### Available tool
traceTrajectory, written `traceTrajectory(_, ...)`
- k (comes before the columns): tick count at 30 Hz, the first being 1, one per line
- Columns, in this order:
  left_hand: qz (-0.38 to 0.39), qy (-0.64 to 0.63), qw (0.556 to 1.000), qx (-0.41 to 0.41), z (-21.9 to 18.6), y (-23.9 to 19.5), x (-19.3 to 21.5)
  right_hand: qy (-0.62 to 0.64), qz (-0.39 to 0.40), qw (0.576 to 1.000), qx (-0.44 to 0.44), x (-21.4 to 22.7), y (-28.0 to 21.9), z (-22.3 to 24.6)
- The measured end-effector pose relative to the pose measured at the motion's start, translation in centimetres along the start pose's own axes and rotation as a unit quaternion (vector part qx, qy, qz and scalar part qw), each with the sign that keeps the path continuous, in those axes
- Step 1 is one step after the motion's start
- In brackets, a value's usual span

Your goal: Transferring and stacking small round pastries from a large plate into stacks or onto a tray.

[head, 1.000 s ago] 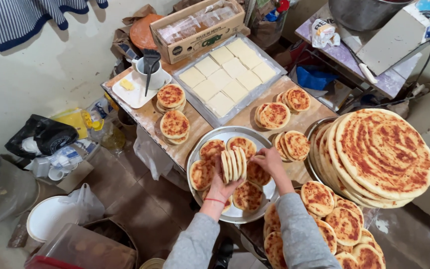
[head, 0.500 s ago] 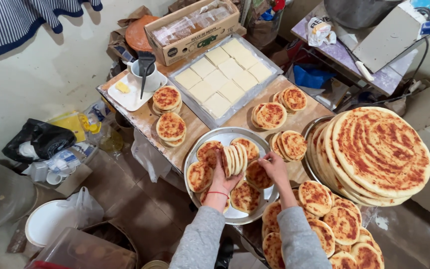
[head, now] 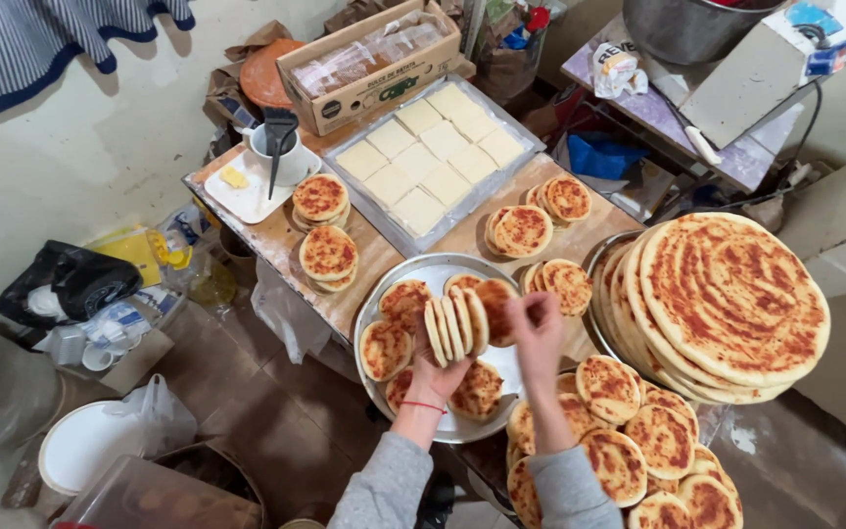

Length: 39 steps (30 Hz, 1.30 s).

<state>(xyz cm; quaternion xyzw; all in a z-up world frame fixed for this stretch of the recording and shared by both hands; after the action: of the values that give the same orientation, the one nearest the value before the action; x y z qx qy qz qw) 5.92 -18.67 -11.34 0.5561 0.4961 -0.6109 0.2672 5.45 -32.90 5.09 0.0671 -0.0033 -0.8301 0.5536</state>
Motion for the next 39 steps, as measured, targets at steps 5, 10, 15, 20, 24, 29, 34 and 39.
traceTrajectory(5,0.024,0.019,1.0,-0.004,-2.3,-2.7,-3.2,-0.007,0.06,0.995,0.08,-6.1,-5.1,4.9)
traceTrajectory(10,0.005,0.054,0.999,-0.008,-5.8,-6.2,-3.1,-0.028,0.127,0.989,0.064,-7.1,-7.4,3.7)
traceTrajectory(15,0.015,0.057,0.994,-0.088,-13.3,-10.8,-6.3,0.166,0.105,0.931,-0.307,-4.1,-19.0,-6.3)
traceTrajectory(20,-0.05,0.127,0.98,-0.145,-18.9,-14.8,-6.6,0.244,0.009,0.808,-0.536,-1.6,-24.3,-15.5)
traceTrajectory(24,-0.052,0.14,0.972,-0.179,-20.8,-17.0,-6.7,0.31,-0.065,0.803,-0.506,-1.0,-23.5,-22.0)
traceTrajectory(29,-0.047,0.16,0.959,-0.228,-23.2,-20.3,-8.7,0.304,-0.07,0.818,-0.484,-1.7,-23.6,-24.4)
traceTrajectory(34,0.012,0.239,0.915,-0.326,-26.3,-24.7,-12.3,0.344,-0.051,0.787,-0.51,-3.3,-24.7,-20.0)
traceTrajectory(39,-0.103,0.287,0.874,-0.379,-27.6,-22.7,-5.0,0.356,0.05,0.802,-0.476,-4.5,-23.5,-15.1)
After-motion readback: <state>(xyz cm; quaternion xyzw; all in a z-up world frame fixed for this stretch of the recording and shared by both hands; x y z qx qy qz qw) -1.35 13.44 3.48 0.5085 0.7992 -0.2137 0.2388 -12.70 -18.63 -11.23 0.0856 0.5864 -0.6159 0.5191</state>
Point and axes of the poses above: each hand's wrist, its own y-axis towards the middle knuckle, its own x-axis out of the back of the hand, z = x × y, the point moved 6 cm from there along y, towards the middle knuckle, and after that the axes turned 11 degrees about y, right-handed, at the moved point
